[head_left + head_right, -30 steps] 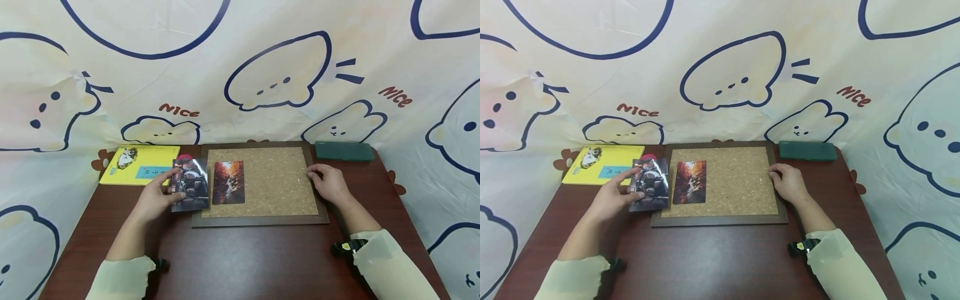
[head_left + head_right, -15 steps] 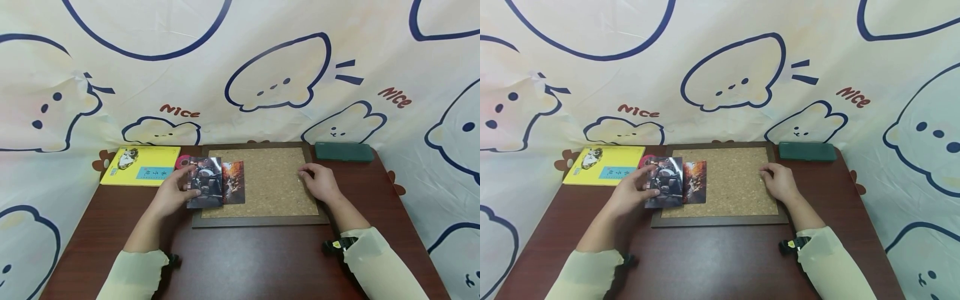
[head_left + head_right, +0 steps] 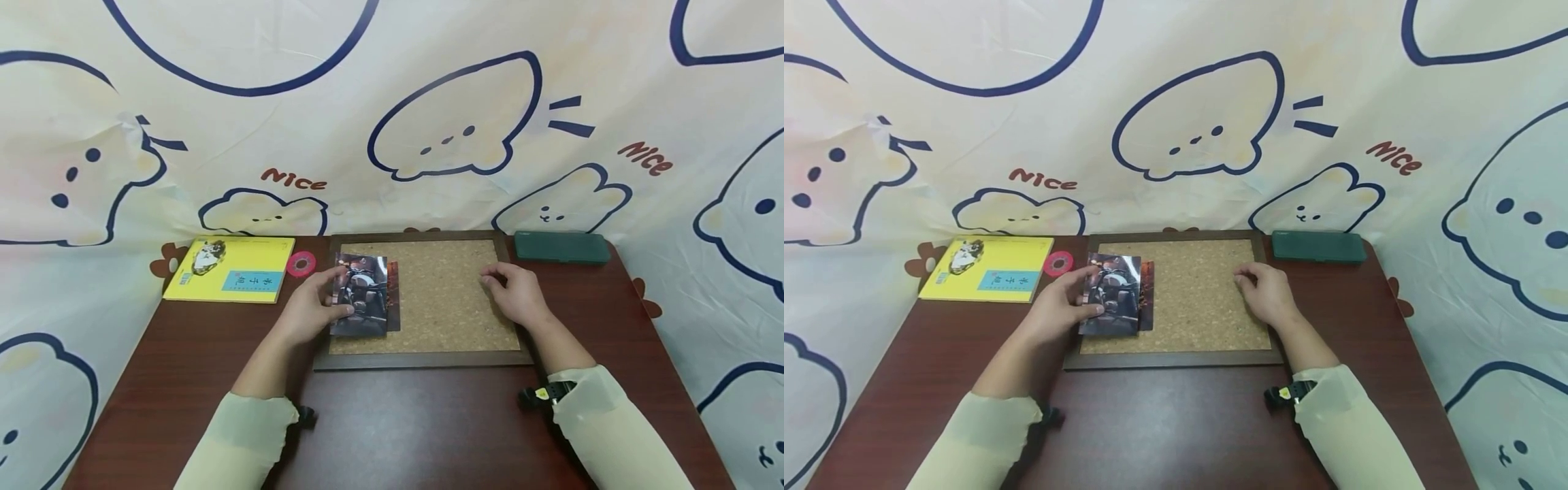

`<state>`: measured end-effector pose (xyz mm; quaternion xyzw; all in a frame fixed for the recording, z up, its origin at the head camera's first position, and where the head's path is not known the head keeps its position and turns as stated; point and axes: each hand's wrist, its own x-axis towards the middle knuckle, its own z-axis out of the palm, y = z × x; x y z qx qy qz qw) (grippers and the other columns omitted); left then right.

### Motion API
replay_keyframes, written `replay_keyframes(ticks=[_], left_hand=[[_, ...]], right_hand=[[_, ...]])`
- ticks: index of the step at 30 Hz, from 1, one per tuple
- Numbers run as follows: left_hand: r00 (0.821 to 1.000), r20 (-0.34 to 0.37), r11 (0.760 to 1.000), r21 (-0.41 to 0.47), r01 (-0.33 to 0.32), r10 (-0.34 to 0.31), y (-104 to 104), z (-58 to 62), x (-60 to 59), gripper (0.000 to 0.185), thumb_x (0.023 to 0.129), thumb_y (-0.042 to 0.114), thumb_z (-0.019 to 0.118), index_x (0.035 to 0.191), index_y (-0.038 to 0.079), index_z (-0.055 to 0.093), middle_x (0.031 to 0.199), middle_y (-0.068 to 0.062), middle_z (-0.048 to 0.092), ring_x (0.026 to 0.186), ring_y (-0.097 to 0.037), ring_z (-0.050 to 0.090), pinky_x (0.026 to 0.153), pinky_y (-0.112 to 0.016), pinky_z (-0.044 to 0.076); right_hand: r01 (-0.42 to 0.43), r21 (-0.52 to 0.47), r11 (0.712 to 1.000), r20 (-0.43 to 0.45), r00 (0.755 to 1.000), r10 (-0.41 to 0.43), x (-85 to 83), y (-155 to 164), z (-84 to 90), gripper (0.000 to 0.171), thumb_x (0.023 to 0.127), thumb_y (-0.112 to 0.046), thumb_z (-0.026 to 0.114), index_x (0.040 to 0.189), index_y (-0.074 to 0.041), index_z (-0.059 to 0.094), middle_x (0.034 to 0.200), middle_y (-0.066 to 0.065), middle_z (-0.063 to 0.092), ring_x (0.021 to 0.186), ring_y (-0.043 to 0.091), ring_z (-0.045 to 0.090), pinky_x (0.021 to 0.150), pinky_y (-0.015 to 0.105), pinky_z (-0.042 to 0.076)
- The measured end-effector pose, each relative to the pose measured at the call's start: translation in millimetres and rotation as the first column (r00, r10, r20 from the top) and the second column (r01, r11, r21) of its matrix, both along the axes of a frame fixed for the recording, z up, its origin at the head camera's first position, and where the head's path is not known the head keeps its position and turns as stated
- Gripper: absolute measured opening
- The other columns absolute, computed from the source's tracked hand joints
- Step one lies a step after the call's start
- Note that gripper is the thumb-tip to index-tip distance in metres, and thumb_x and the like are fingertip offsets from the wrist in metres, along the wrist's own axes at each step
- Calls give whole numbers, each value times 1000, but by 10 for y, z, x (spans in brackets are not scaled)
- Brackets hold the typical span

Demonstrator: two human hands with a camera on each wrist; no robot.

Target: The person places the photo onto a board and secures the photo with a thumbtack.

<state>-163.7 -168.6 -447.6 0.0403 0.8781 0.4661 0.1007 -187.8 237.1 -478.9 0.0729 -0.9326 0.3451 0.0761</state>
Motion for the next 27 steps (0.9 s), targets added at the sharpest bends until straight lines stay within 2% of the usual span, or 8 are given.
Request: replay_keyframes(ticks=[4, 8, 11, 17, 23, 27], left_hand=[[1000, 1, 1000, 13, 5, -5, 107, -26, -40, 73, 76, 22, 83, 139, 34, 48, 118, -1, 52, 85, -24, 62, 64, -36, 54], [1000, 8, 1000, 11, 15, -15, 202, -51, -78, 73, 76, 26, 83, 139, 37, 48, 124, 0, 51, 93, -22, 63, 72, -36, 55], [999, 11, 999, 28, 32, -32, 268, -70, -103, 73, 76, 27, 83, 139, 37, 47, 126, 0, 51, 92, -21, 64, 71, -36, 55], [999, -6, 998, 45, 47, -47, 395, -102, -143, 72, 75, 25, 84, 138, 33, 50, 114, -3, 53, 79, -21, 61, 60, -34, 51], [998, -6, 998, 34, 59, -59, 514, -165, -189, 74, 74, 27, 85, 139, 33, 50, 103, -6, 55, 77, -21, 59, 60, -34, 51], [997, -20, 997, 43, 71, -70, 574, -208, -214, 75, 73, 25, 86, 139, 29, 50, 102, -6, 58, 78, -20, 61, 61, -33, 52]], right_hand=[[5, -10, 1000, -2, 1000, -5, -18, -42, 13, 13, 94, -20, 64, 103, -15, 71, 103, 4, 70, 99, 21, 64, 84, 43, 50], [1, -11, 1000, -2, 1000, -1, -25, -82, 28, 13, 94, -21, 64, 103, -14, 71, 100, 4, 71, 93, 20, 64, 80, 41, 50], [-1, -17, 1000, 5, 1000, 1, -32, -108, 35, 13, 94, -22, 64, 103, -14, 71, 100, 3, 71, 91, 19, 63, 79, 40, 50], [-6, -30, 1000, 33, 999, 7, -44, -153, 32, 14, 95, -25, 63, 103, -17, 70, 100, 2, 70, 89, 18, 62, 78, 39, 50], [-4, -38, 999, 25, 1000, 5, -64, -187, 17, 14, 94, -24, 63, 103, -16, 71, 100, 1, 70, 90, 17, 63, 79, 39, 50], [-6, -39, 999, 21, 1000, 7, -75, -214, 19, 14, 94, -23, 63, 103, -16, 71, 102, 1, 71, 93, 17, 63, 80, 39, 50]])
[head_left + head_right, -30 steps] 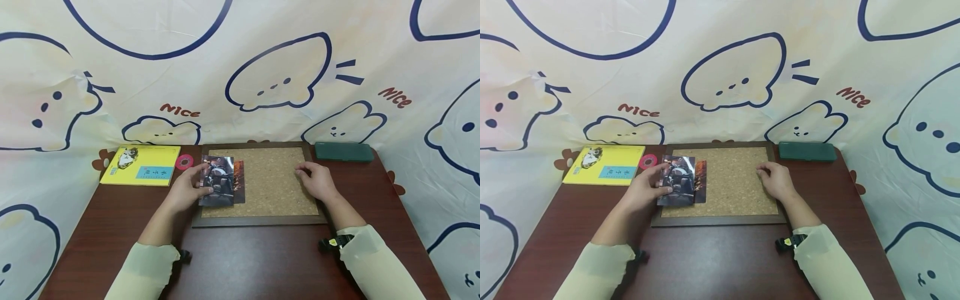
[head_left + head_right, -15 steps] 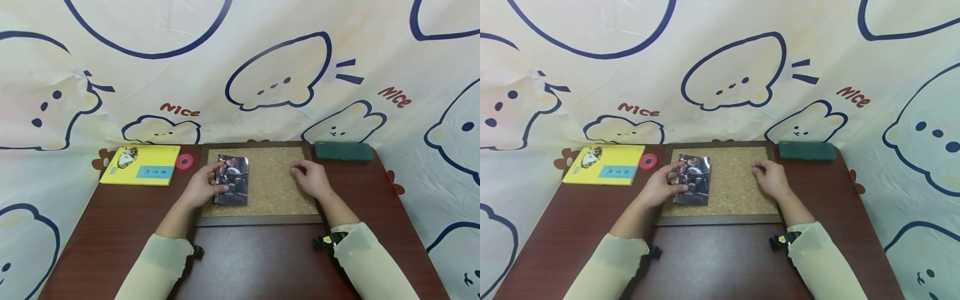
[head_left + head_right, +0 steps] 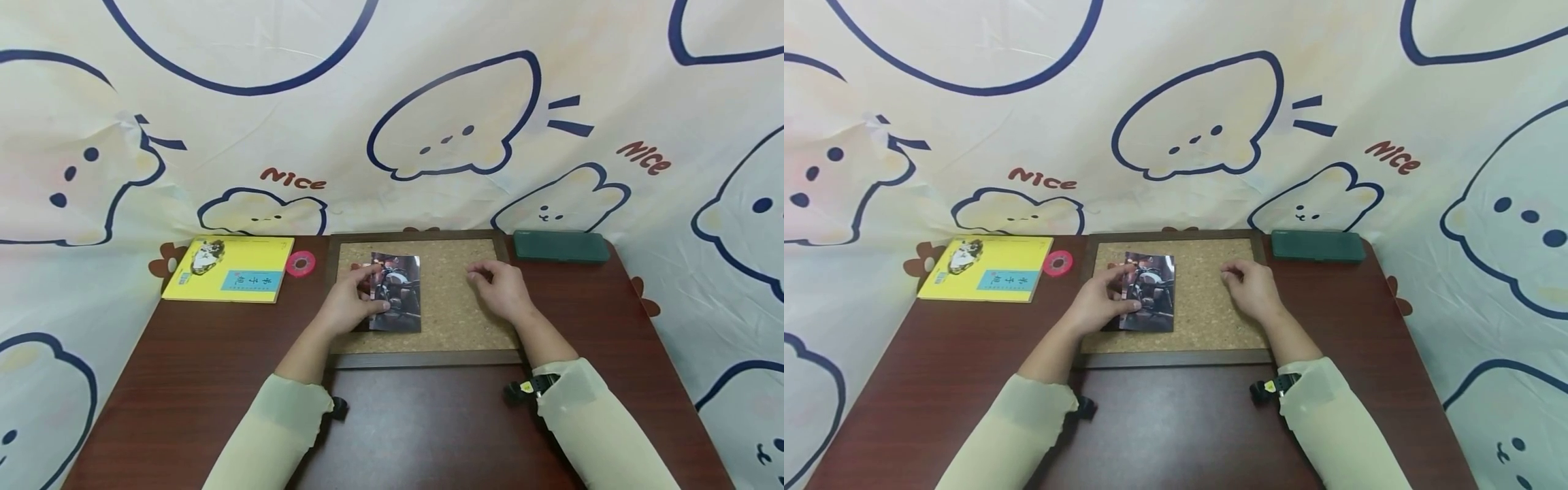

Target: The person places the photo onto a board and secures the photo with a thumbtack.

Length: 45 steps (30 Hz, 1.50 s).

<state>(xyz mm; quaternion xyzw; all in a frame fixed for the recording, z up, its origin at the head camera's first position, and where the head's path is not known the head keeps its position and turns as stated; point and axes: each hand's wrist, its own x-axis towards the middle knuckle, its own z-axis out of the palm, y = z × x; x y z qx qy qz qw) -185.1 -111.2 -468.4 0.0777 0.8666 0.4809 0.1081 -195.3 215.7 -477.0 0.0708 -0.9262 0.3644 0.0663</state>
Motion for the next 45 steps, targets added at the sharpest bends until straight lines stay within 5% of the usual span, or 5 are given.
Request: replay_keyframes(ticks=[14, 24, 37, 45], left_hand=[[1000, 8, 1000, -24, 4, -4, 307, 21, -24, 69, 75, 24, 84, 136, 28, 54, 105, -1, 63, 72, -18, 60, 61, -34, 49], [999, -43, 995, -100, 4, -8, 521, 54, -49, 67, 74, 24, 84, 135, 25, 55, 109, 0, 62, 91, -18, 59, 77, -38, 49], [997, -70, 979, -205, 17, -32, 758, -73, -92, 68, 75, 29, 83, 136, 20, 55, 133, -3, 57, 124, -25, 51, 102, -46, 40], [993, -109, 962, -272, 11, -42, 855, -100, -126, 68, 73, 29, 83, 134, 15, 56, 134, -4, 58, 124, -24, 52, 103, -43, 40]], right_hand=[[-19, -19, 1000, 27, 999, 19, -47, -114, 3, 11, 95, -23, 62, 102, -18, 69, 101, 0, 70, 94, 17, 63, 81, 39, 50], [-19, -2, 1000, 16, 1000, 19, -104, -202, 33, 11, 94, -25, 63, 101, -19, 70, 95, -3, 71, 86, 15, 63, 76, 37, 51], [-34, 23, 999, 24, 999, 33, -201, -322, 26, 10, 93, -21, 65, 100, -19, 71, 97, 0, 71, 87, 18, 63, 76, 38, 50], [-54, 59, 997, 79, 996, 49, -306, -425, 25, 15, 95, -25, 61, 105, -19, 70, 101, 0, 71, 92, 18, 64, 80, 39, 51]])
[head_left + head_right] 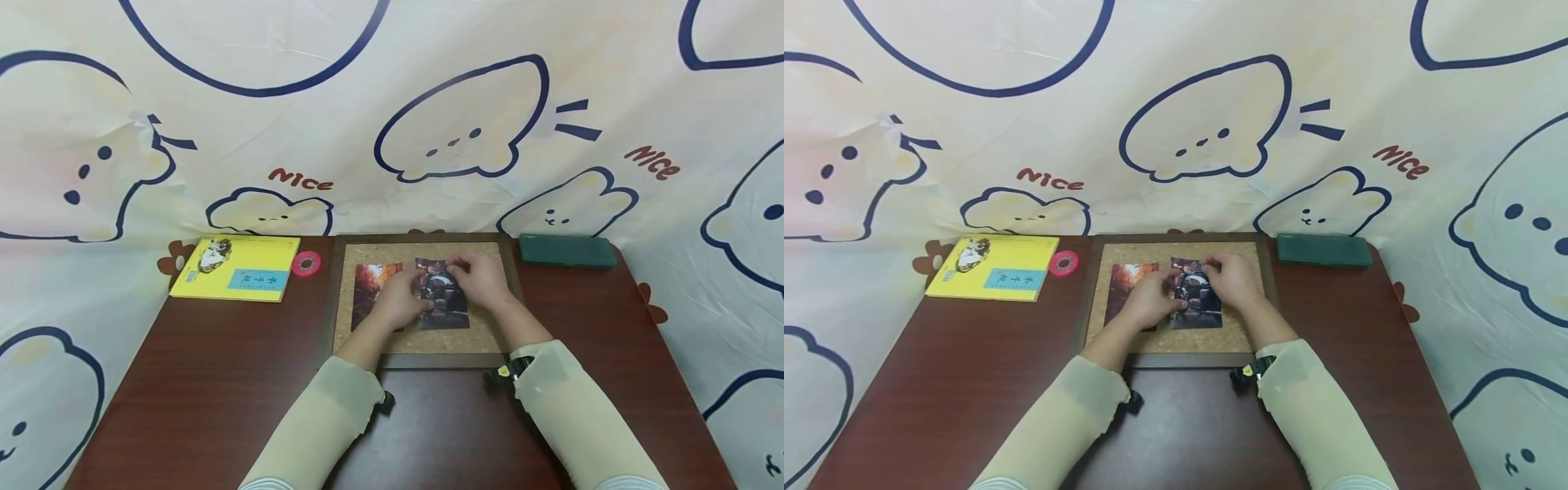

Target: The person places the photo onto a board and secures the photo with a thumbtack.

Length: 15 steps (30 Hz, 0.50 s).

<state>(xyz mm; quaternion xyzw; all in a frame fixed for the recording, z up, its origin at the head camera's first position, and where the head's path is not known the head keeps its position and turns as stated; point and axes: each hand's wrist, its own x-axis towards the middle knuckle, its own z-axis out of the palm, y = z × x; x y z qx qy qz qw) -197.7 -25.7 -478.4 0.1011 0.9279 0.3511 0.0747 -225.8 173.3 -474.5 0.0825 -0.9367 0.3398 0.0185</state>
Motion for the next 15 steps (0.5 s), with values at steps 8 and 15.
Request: replay_keyframes(ticks=[8, 15], left_hand=[[1000, -7, 999, -47, 25, -26, 53, -1, -26, 68, 75, 29, 83, 135, 13, 56, 131, -5, 59, 119, -24, 54, 100, -43, 43], [999, 10, 998, -48, 34, -34, 49, -3, -32, 68, 76, 30, 82, 136, 13, 55, 127, -8, 57, 113, -25, 55, 95, -43, 45]], right_hand=[[-20, 26, 999, 33, 999, 19, -102, -68, 25, 15, 95, -20, 60, 105, -16, 71, 100, 1, 70, 89, 19, 62, 79, 40, 49], [-36, 63, 997, 66, 997, 32, -197, -99, -5, 14, 95, -17, 60, 103, -16, 72, 101, 1, 70, 89, 19, 62, 79, 40, 49]])
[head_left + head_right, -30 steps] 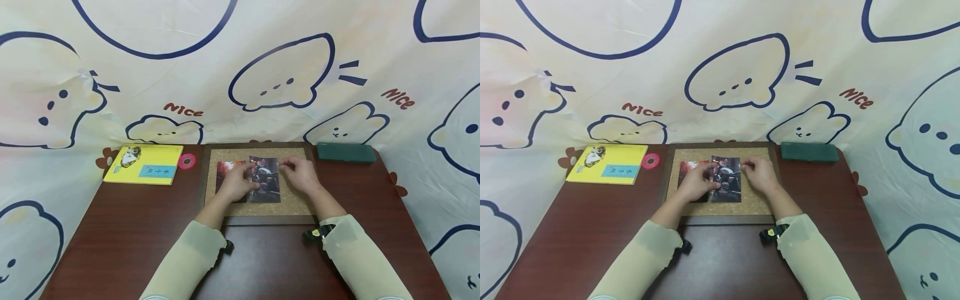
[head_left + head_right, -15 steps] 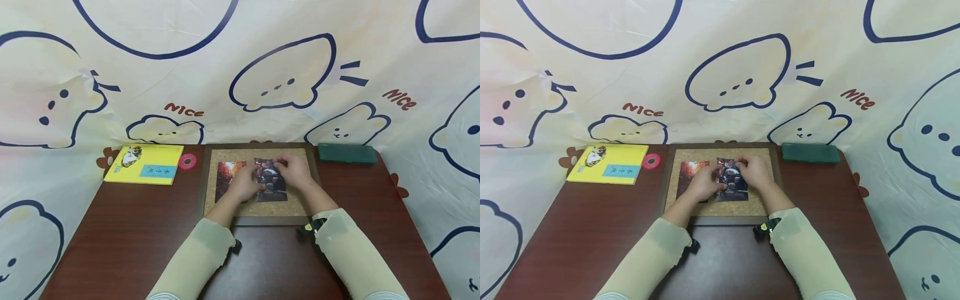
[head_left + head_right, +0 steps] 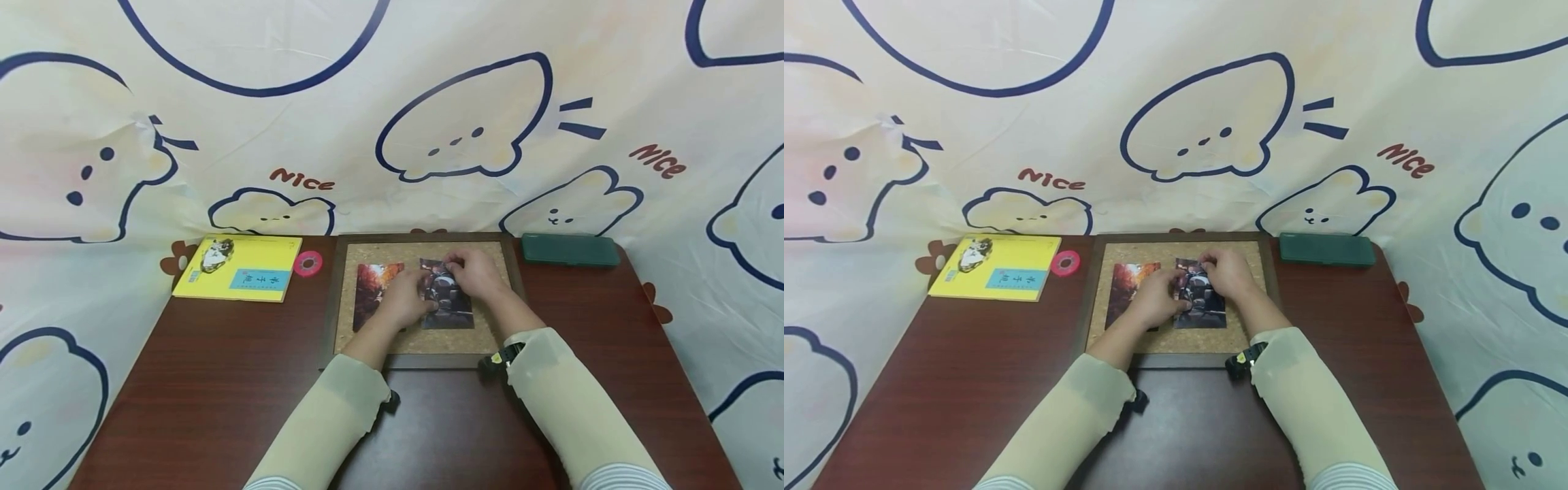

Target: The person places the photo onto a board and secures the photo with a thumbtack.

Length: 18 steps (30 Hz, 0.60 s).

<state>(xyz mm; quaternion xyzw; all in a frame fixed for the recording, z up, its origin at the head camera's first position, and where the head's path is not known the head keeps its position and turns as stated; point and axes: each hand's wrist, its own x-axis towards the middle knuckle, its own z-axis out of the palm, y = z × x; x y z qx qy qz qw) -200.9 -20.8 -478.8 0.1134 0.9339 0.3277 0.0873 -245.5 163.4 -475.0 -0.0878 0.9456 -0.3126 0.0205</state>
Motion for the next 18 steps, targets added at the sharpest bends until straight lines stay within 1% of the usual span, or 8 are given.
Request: replay_keyframes(ticks=[9, 13, 18], left_hand=[[1000, 26, 1000, 2, -4, 4, -14, -8, 9, 70, 75, 33, 83, 136, 14, 55, 118, -8, 56, 99, -23, 55, 86, -41, 48], [1000, 27, 1000, 4, 2, -2, -20, -27, -2, 70, 75, 34, 83, 136, 14, 55, 114, -7, 56, 94, -20, 54, 82, -39, 48], [1000, 19, 1000, 7, 4, -5, -20, -41, -9, 69, 75, 34, 83, 135, 14, 56, 116, -8, 56, 96, -21, 55, 83, -40, 48]], right_hand=[[-48, 79, 996, 46, 998, 44, -81, -34, 20, 17, 96, -17, 57, 104, -17, 73, 103, 3, 70, 94, 21, 62, 83, 41, 49], [-64, 90, 994, 70, 996, 58, -101, -51, 31, 17, 96, -16, 57, 103, -16, 73, 102, 4, 70, 93, 20, 62, 82, 41, 49], [-87, 99, 991, 91, 993, 78, -127, -66, 51, 17, 96, -15, 57, 102, -16, 73, 100, 3, 71, 91, 20, 62, 82, 40, 49]])
